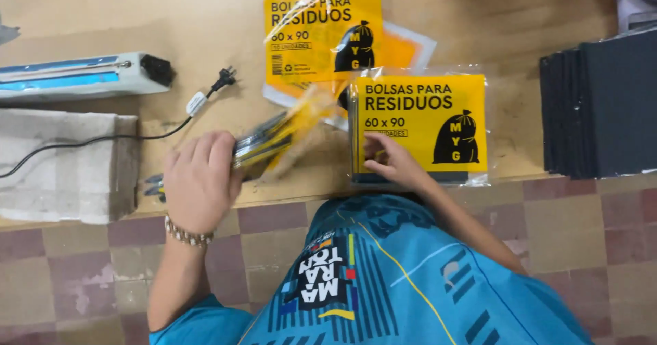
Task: The person is manually packaging black plastic bags into yellow printed sleeves at a workbench.
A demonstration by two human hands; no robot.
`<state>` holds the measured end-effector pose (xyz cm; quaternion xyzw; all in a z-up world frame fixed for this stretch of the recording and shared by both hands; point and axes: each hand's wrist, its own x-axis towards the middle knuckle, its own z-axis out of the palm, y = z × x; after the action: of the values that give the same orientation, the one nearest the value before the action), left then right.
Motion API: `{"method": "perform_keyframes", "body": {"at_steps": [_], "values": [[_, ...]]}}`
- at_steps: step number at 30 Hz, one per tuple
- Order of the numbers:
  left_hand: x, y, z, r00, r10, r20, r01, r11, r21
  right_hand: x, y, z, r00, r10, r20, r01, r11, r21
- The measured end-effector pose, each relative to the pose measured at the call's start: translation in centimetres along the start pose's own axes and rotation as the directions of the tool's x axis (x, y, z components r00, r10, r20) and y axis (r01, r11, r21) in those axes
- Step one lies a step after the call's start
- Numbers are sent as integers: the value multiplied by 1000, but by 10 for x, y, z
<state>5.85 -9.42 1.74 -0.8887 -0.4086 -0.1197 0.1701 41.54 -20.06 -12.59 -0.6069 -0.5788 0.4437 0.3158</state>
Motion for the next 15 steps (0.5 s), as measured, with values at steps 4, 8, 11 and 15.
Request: {"method": "perform_keyframes", "body": {"at_steps": [4,8,11,15], "values": [[22,45,-27,976,-176,-126,69,804,-591,3,-5,-22,984,-173,-46,178,912,369],[49,130,47,823,-522,224,184,-128,-975,-27,60,-74,840,191,-508,136,832,537],[61,198,90,748,-401,529,323,-477,-818,-49,-85,-122,734,199,-650,124,901,416],[67,234,148,598,-300,743,716,-216,-664,-52,31,-155,727,177,-663,12,963,269]]}}
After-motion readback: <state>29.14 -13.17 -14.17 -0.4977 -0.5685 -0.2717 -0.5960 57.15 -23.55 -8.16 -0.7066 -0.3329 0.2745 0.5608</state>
